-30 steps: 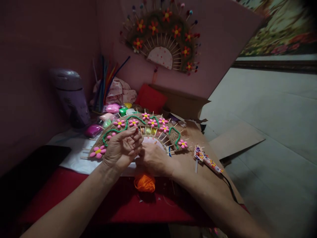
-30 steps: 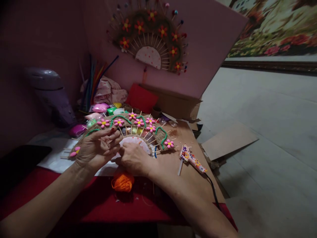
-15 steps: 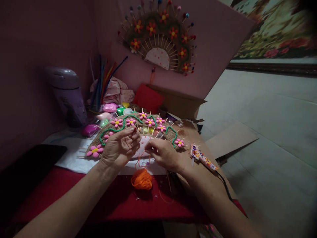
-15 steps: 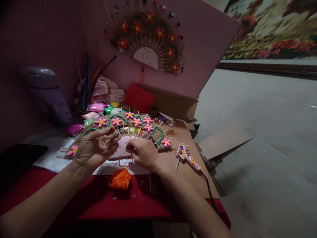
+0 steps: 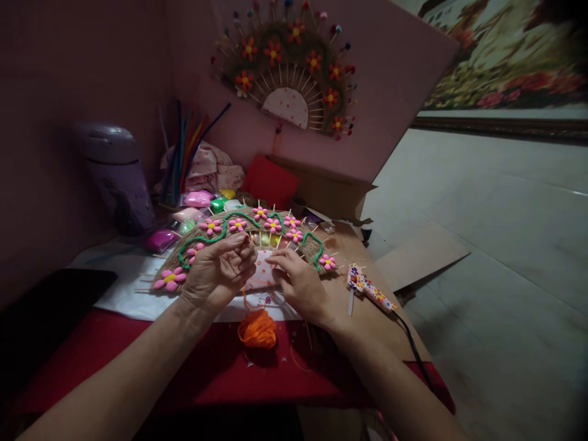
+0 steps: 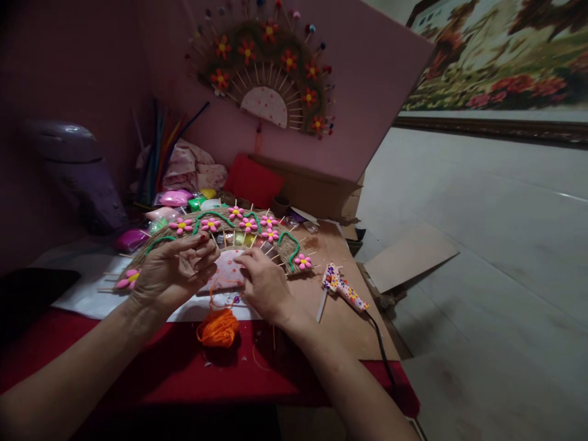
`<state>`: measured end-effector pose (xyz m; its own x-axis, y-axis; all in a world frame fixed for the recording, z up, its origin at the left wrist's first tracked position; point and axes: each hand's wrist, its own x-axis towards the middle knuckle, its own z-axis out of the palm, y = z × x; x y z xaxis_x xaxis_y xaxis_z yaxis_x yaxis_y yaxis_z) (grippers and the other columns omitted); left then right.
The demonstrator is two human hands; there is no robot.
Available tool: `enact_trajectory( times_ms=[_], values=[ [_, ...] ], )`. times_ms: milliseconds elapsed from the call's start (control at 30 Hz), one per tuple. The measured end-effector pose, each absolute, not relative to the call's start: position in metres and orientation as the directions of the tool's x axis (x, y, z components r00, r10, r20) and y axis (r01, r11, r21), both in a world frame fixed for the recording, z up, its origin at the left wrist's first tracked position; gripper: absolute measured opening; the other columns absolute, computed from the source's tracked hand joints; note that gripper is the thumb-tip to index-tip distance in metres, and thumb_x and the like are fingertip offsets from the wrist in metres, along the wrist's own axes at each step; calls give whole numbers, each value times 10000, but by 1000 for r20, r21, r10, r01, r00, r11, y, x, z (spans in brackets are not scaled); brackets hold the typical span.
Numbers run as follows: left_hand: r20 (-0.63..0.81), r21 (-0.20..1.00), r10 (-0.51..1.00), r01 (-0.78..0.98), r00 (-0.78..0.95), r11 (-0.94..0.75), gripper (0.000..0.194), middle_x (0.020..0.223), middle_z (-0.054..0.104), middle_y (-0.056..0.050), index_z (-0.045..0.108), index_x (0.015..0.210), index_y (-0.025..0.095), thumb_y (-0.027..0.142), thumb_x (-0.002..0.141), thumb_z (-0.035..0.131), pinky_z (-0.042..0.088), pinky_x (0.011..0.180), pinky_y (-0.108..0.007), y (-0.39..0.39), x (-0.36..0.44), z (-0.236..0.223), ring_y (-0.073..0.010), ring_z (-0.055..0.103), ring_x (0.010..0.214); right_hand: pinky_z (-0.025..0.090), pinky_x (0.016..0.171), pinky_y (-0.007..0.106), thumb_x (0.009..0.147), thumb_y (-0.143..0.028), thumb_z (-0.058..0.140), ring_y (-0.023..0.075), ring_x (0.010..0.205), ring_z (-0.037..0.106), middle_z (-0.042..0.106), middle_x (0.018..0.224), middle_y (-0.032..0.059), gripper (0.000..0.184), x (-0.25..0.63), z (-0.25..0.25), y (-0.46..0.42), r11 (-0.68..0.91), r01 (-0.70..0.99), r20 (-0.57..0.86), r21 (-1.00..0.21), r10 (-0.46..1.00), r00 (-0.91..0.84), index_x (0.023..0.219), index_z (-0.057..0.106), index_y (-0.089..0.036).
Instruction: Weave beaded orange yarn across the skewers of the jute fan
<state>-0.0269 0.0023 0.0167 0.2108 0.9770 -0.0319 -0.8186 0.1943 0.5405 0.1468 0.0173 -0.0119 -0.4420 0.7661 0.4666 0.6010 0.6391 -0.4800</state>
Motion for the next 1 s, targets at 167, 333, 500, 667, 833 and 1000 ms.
enact_trajectory(
  times_ms=[167, 333, 500, 667, 833, 1000],
  values=[
    [6, 546, 971, -814, 239, 197, 53, 547, 482, 20, 583, 679, 125, 76, 700, 585, 367, 412, -175, 2, -28, 17, -76, 441, 463, 428, 689, 263, 804, -69, 538, 154, 768, 588, 664, 848, 37, 183, 145, -3, 7, 569, 676, 437, -468, 814, -382, 858, 675, -177],
    [-16, 544, 973, -815, 230, 202, 65, 555, 484, 17, 566, 677, 133, 74, 701, 576, 365, 418, -175, 2, -28, 15, -81, 446, 473, 339, 533, 228, 808, -192, 556, 110, 557, 508, 626, 601, -7, 184, 139, -2, 9, 532, 680, 111, -506, 821, -560, 723, 719, -185],
    [10, 542, 974, -820, 227, 185, 63, 548, 467, 21, 558, 670, 131, 82, 704, 579, 353, 413, -172, 1, -29, 16, -78, 427, 467, 334, 514, 213, 722, -117, 515, 108, 573, 532, 652, 618, -10, 239, 127, -10, 18, 476, 651, -73, -591, 772, -631, 760, 744, -179],
    [12, 545, 971, -815, 241, 196, 46, 549, 464, 22, 571, 674, 120, 82, 692, 591, 345, 404, -167, 1, -28, 18, -75, 425, 467, 342, 499, 205, 630, -157, 605, 122, 584, 545, 599, 548, -18, 125, 113, -17, 25, 342, 673, -226, -656, 762, -607, 666, 725, -153],
    [-3, 541, 975, -819, 223, 189, 61, 546, 466, 20, 567, 663, 127, 82, 700, 582, 355, 411, -171, 1, -29, 18, -79, 438, 469, 309, 474, 197, 635, -145, 615, 82, 514, 452, 492, 486, -52, 87, 113, -21, 30, 296, 652, -242, -698, 759, -604, 555, 648, -148],
    [0, 538, 977, -823, 215, 181, 81, 541, 470, 19, 565, 656, 136, 73, 706, 573, 364, 409, -179, 1, -29, 18, -86, 445, 471, 289, 474, 203, 677, -218, 648, 62, 491, 382, 483, 517, -58, 110, 135, 0, 29, 177, 512, -210, -841, 765, -609, 606, 617, -140]
  ],
)
